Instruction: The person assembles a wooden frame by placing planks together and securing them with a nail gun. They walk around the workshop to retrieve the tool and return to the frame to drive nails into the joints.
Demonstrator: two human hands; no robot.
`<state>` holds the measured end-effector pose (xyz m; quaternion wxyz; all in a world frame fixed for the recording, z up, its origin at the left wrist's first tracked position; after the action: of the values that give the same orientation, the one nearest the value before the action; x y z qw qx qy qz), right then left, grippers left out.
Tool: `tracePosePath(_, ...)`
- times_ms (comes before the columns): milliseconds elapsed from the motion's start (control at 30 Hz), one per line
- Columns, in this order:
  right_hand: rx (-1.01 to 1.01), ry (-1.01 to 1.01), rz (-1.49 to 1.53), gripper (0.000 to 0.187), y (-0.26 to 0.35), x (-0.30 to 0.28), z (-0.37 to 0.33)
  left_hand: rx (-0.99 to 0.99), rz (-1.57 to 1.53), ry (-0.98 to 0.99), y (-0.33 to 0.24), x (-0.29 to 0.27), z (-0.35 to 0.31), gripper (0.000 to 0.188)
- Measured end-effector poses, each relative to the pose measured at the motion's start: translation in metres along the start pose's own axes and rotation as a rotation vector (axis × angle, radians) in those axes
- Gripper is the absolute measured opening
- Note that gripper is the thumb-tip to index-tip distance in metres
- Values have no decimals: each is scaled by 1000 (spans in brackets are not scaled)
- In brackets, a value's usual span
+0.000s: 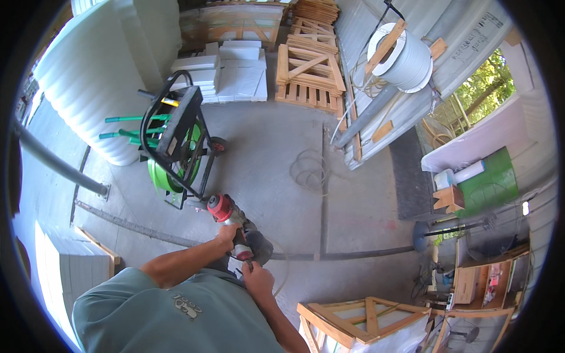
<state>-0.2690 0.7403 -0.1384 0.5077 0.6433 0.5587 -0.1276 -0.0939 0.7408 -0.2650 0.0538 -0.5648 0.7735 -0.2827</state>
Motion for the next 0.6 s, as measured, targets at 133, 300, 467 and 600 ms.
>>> tracePosePath(133, 99, 13, -28, 44, 31, -8, 51, 20, 43, 69, -44, 33, 27, 16)
tracePosePath(300, 199, -31, 30, 48, 71, -23, 88, 65, 135, 177, -109, 80, 45, 16)
tracePosePath(467, 221, -117, 170, 43, 95, -49, 105, 90, 167, 257, -141, 129, 51, 14)
tracePosePath(600, 201, -187, 205, 44, 103, -71, 120, 81, 200, 292, -150, 154, 64, 19)
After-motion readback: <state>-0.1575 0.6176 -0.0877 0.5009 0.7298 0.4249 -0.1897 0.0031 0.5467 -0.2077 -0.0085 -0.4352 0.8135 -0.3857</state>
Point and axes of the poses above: each hand's wrist, its own z-axis towards the middle knuckle, its own x-axis out of the palm, y = z × x, the point moved 5 cm from there along z, towards the middle knuckle, and after that the axes turned 7 degrees about x, right-handed, at the moved point
